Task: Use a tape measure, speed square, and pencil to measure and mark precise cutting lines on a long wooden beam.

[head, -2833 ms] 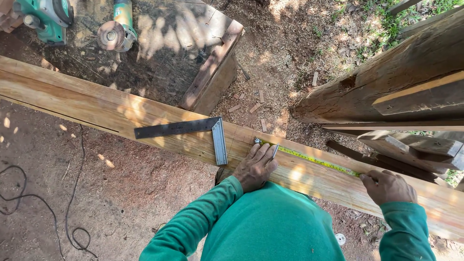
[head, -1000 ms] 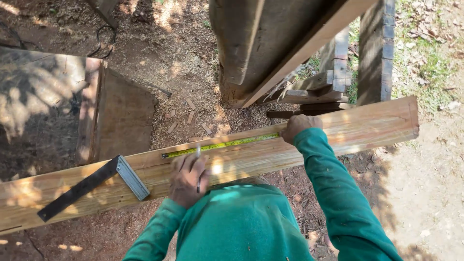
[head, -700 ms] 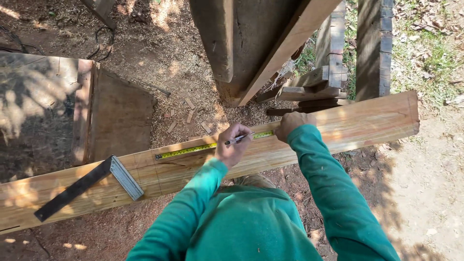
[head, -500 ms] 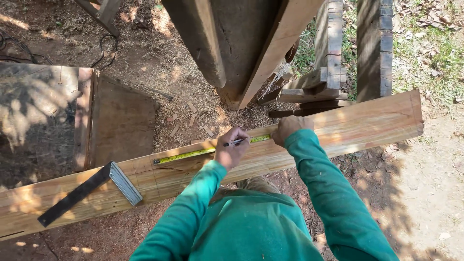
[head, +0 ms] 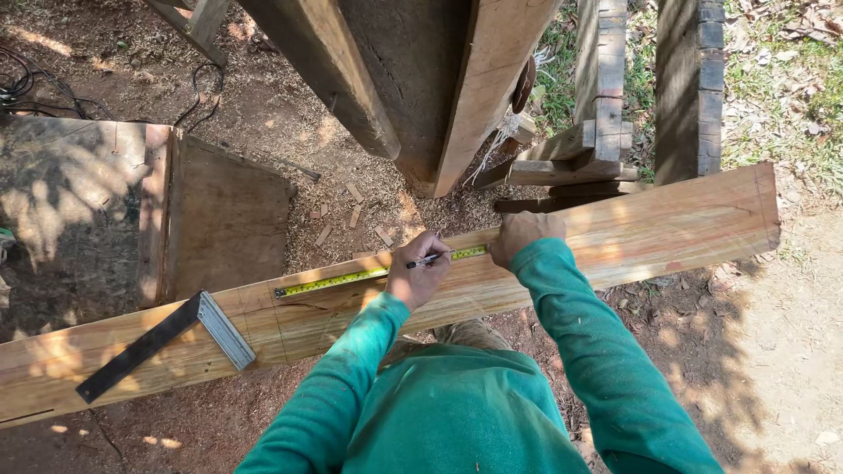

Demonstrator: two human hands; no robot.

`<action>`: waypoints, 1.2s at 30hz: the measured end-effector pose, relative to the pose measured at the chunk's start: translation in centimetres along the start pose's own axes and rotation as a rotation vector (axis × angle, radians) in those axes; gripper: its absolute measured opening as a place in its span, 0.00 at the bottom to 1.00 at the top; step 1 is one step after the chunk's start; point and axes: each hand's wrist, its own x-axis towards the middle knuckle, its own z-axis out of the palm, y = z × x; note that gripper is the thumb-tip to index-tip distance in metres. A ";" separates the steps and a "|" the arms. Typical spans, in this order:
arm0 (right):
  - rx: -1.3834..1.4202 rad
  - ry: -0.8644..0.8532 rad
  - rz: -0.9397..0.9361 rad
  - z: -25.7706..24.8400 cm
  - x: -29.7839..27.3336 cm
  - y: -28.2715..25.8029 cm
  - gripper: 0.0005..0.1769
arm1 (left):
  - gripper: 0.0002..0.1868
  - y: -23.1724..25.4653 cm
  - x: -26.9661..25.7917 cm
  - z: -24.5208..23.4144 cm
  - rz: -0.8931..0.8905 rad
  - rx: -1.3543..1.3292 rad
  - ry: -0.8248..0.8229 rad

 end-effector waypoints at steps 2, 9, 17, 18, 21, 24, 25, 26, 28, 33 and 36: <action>0.001 -0.004 0.004 -0.2 -0.3 -0.1 0.26 | 0.05 0.2 0.0 0.0 -0.010 -0.001 0.011; 0.042 -0.006 -0.016 -0.1 -0.2 -0.1 0.26 | 0.06 0.2 -0.1 0.0 0.026 -0.010 0.039; -0.072 0.125 -0.011 0.9 -0.4 0.1 0.34 | 0.07 -1.2 -0.8 -0.1 0.171 0.051 0.043; -0.089 0.089 0.042 0.7 -0.5 0.2 0.34 | 0.06 -1.4 -0.6 0.2 0.150 -0.052 0.017; -0.195 0.055 0.037 0.2 -0.9 0.2 0.34 | 0.07 -2.0 -1.1 0.5 0.521 -0.059 0.195; -0.246 -0.007 0.056 -0.6 -1.0 -0.2 0.34 | 0.08 -1.5 -4.3 -1.2 0.499 0.273 0.140; -0.248 -0.001 0.059 -0.7 -1.1 -0.4 0.34 | 0.08 1.7 -5.3 -3.1 0.505 0.271 0.143; -0.249 -0.016 0.071 -0.8 -1.3 -0.6 0.32 | 0.10 4.9 -6.4 -5.0 0.017 0.149 0.062; -0.259 -0.030 0.084 -1.2 -1.4 -0.7 0.31 | 0.15 3.7 -7.9 -6.7 -0.466 0.013 -0.032; -0.272 -0.030 0.098 -0.3 -0.4 -0.4 0.31 | 0.22 -1.6 -11.5 -11.4 0.399 0.667 0.498; -0.298 -0.027 0.144 -1.5 -1.7 -1.5 0.32 | 0.22 -5.2 -12.5 -12.5 0.118 0.599 0.670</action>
